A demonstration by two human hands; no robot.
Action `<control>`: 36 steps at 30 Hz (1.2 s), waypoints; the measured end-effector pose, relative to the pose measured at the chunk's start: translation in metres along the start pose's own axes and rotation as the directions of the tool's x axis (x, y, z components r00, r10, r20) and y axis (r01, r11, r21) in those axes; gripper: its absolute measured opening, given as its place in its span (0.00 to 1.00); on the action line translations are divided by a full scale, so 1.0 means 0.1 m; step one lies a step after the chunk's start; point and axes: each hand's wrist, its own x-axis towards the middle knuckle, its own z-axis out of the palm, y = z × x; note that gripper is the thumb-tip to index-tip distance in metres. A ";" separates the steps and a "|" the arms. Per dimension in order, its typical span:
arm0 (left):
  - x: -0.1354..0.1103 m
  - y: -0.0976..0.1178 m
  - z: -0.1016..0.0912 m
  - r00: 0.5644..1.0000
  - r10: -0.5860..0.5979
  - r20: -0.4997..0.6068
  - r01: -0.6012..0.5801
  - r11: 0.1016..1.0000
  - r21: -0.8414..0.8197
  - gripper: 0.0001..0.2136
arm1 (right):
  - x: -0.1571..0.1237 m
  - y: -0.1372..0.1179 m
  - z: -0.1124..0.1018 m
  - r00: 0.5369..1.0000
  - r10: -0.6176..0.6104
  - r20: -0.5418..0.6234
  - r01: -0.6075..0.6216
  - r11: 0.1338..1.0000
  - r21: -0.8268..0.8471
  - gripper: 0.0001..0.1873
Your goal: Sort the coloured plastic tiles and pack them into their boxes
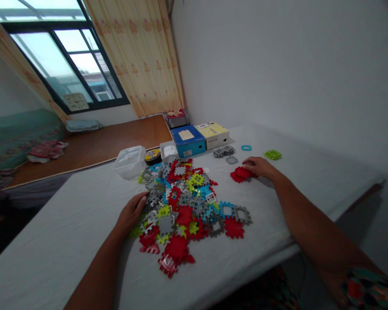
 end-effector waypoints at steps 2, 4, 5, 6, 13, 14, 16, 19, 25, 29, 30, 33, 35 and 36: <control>0.00 0.00 0.00 1.000 -0.003 0.006 0.003 1.000 0.002 0.32 | 0.00 -0.03 0.01 1.000 -0.026 -0.004 0.026 0.999 0.041 0.13; 0.00 0.00 0.00 1.000 -0.007 0.008 0.007 1.000 -0.002 0.32 | -0.01 -0.08 0.02 0.998 -0.054 -0.040 0.056 0.996 0.063 0.12; 0.00 0.00 0.00 1.000 -0.008 0.006 0.008 1.000 -0.006 0.32 | -0.01 -0.12 0.02 0.995 -0.061 -0.079 0.067 0.996 0.067 0.11; -0.01 0.00 0.00 1.000 -0.009 0.004 0.009 1.000 -0.011 0.32 | -0.02 -0.17 0.02 0.989 -0.064 -0.134 0.074 0.995 0.073 0.11; 0.00 -0.02 0.02 1.000 -0.009 -0.016 0.008 0.999 -0.036 0.33 | -0.28 -0.82 0.33 0.917 -0.368 -0.151 0.395 0.888 0.235 0.15; 0.00 -0.03 0.02 1.000 -0.005 -0.018 0.005 0.999 -0.039 0.33 | -0.33 -0.92 0.41 0.880 -0.470 -0.064 0.469 0.841 0.268 0.15; 0.00 -0.03 0.02 1.000 -0.002 -0.016 0.001 0.999 -0.036 0.33 | -0.43 -1.08 0.57 0.765 -0.640 0.071 0.588 0.739 0.328 0.19; 0.00 -0.01 0.02 1.000 -0.005 -0.010 0.005 1.000 -0.022 0.33 | -0.50 -1.20 0.71 0.644 -0.752 0.141 0.677 0.646 0.353 0.23; -0.01 0.03 0.00 1.000 -0.009 0.009 0.009 1.000 -0.017 0.33 | -0.47 -1.18 0.72 0.716 -0.682 0.149 0.588 0.704 0.398 0.13; -0.01 0.02 0.01 1.000 -0.009 0.001 0.009 1.000 -0.015 0.32 | -0.43 -1.15 0.61 0.749 -0.655 0.100 0.554 0.702 0.448 0.15; 0.00 0.01 0.01 1.000 -0.008 -0.001 0.008 1.000 -0.014 0.32 | -0.41 -1.14 0.57 0.762 -0.642 0.081 0.549 0.708 0.445 0.15; 0.00 -0.01 0.02 1.000 0.000 -0.003 0.000 1.000 -0.011 0.32 | -0.31 -0.99 0.38 0.849 -0.527 -0.025 0.497 0.783 0.374 0.15; 0.01 -0.02 0.02 1.000 0.006 0.000 -0.006 1.000 -0.012 0.32 | -0.22 -0.80 0.23 0.915 -0.386 -0.117 0.403 0.858 0.319 0.15; 0.01 -0.03 0.01 1.000 0.008 0.003 -0.008 1.000 -0.011 0.31 | -0.17 -0.69 0.16 0.938 -0.308 -0.158 0.342 0.892 0.295 0.15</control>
